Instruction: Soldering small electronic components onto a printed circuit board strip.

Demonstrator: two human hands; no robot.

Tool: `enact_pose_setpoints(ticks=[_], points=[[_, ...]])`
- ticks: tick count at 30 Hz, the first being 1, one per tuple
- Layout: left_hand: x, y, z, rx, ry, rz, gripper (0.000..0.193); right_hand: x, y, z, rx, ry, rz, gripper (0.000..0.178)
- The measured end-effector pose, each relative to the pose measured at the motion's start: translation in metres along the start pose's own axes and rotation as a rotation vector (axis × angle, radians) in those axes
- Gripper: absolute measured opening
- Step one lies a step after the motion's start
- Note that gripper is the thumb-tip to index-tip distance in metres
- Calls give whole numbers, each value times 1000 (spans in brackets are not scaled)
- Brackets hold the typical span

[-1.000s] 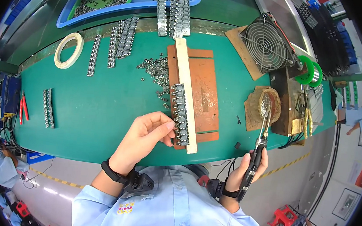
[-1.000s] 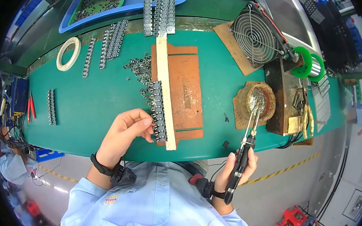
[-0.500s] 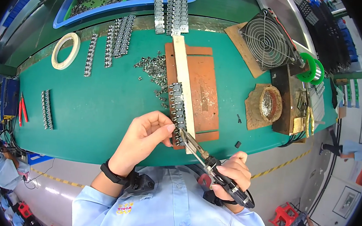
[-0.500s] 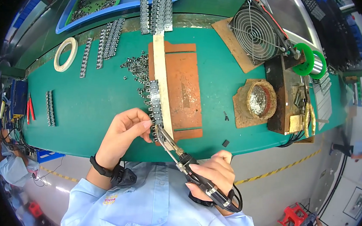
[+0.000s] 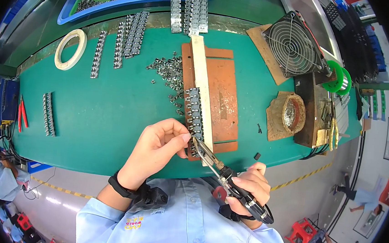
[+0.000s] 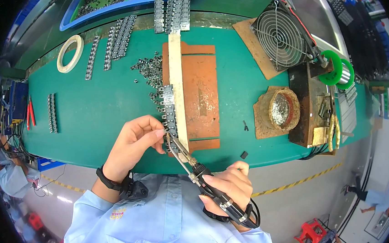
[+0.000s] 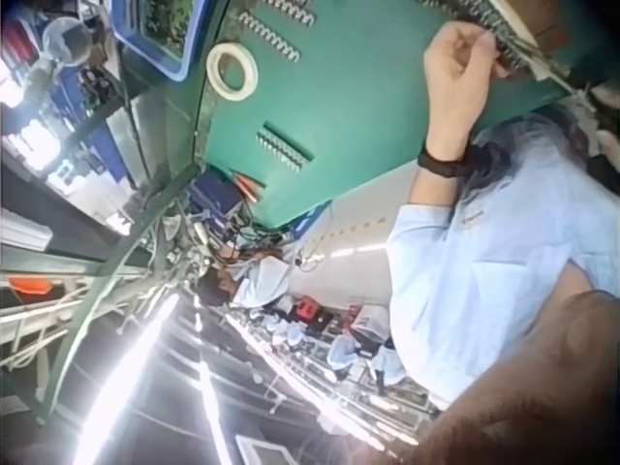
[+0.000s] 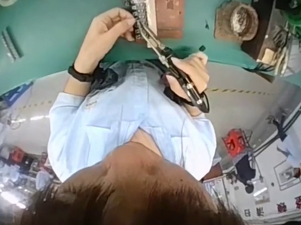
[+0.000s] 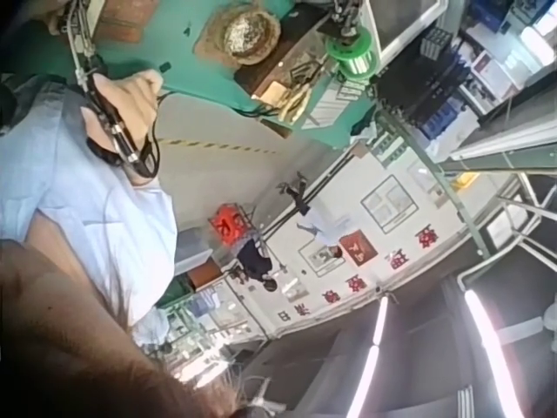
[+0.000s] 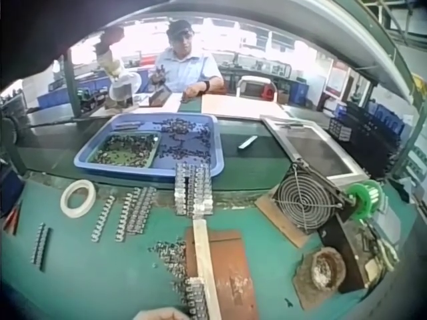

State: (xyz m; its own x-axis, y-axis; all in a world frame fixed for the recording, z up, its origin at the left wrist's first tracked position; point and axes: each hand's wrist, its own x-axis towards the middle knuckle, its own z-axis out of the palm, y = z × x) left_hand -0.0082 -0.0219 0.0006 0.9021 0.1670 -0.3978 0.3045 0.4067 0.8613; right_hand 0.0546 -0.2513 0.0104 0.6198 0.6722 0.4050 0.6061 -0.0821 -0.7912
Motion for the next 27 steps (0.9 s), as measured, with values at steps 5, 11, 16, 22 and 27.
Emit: enact_pose_setpoints(ticks=[5,11,16,22,27], points=[[0,-1,0,13,2,8,10,1,-1,-1,-6,-9,7,35],[1,-3,0,3,7,26,10,1,-4,-2,-21,-20,20,34],[-2,-2,1,8,22,40,9,-4,-1,0,32,93,-1,36],[-10,-3,-1,57,60,27,8,-13,5,1,39,227,-8,40],[-16,-3,-3,41,90,23,8,-16,6,0,16,200,-2,42]])
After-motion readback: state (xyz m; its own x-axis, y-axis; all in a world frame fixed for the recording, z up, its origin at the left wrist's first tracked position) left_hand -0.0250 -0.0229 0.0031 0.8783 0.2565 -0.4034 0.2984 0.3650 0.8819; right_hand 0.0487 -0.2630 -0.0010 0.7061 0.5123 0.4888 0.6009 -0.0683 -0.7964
